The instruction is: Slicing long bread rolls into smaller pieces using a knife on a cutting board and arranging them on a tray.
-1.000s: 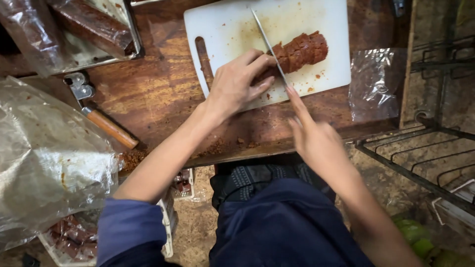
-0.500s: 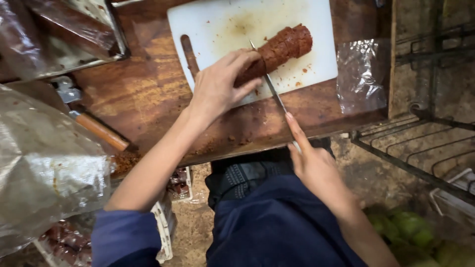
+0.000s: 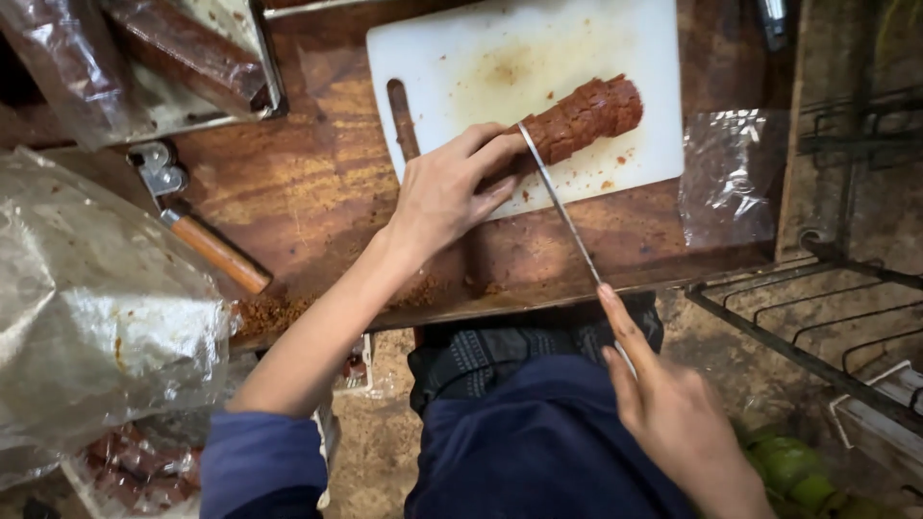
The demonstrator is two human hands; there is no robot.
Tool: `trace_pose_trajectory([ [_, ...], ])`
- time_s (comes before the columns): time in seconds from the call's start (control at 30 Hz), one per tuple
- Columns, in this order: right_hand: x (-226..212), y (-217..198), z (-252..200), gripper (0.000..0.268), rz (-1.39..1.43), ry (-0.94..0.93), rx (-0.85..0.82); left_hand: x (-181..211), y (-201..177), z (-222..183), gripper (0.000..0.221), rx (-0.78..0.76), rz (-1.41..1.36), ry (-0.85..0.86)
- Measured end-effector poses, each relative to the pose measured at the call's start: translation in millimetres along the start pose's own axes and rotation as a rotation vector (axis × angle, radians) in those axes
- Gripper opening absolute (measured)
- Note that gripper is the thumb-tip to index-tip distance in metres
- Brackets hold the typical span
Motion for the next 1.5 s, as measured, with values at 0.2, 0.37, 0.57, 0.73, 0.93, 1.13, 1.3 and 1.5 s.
trace_pose_trajectory([
  [0.2, -32.7, -16.8, 87.1, 0.077, 0.133, -0.245, 0.138, -6.1, 4.6, 9.3, 0.035, -0.042, -0.021, 0.057],
  [0.37, -44.2, -18.2, 83.7, 0.072, 0.142, -0.341, 0.311, -15.8, 8.8, 6.4, 0.032, -0.153, -0.018, -0.211],
  [0.57, 8.0, 39.5, 21.1, 0.074, 0.146, -0.063, 0.027, -6.5, -1.5, 13.5, 0.029, -0.033, -0.092, -0.068],
  [0.73, 5.8, 39.9, 25.0, 0.072, 0.109, -0.171, 0.164, -0.4, -6.7, 1.6, 0.033, -0.057, -0.052, 0.018],
  [0.93, 0.5, 15.1, -11.6, 0.075, 0.214, 0.019, -0.012, -5.8, -14.8, -11.9, 0.043, -0.145, -0.098, -0.105],
  [1.13, -9.6, 12.0, -3.7, 0.073, -0.029, -0.130, 0.117, -0.3, -14.8, -10.9, 0.047, -0.085, -0.116, -0.077],
  [1.3, -16.1, 13.6, -10.8, 0.073, 0.009, -0.026, -0.043, -8.1, -9.0, -14.8, 0.040, -0.025, -0.155, -0.019],
  [1.5, -52.6, -6.0, 79.3, 0.068, 0.017, -0.442, 0.380, -21.3, 6.6, -12.9, 0.040, -0.171, -0.073, -0.237],
])
Point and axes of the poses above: each hand's wrist, its own z-axis towards the middle knuckle, its own y-axis out of the palm, x = y × z, the point moved 4 cm from there along z, towards the middle knuckle, and after that the axes turned 14 degrees about -y, right-handed, at the moved point
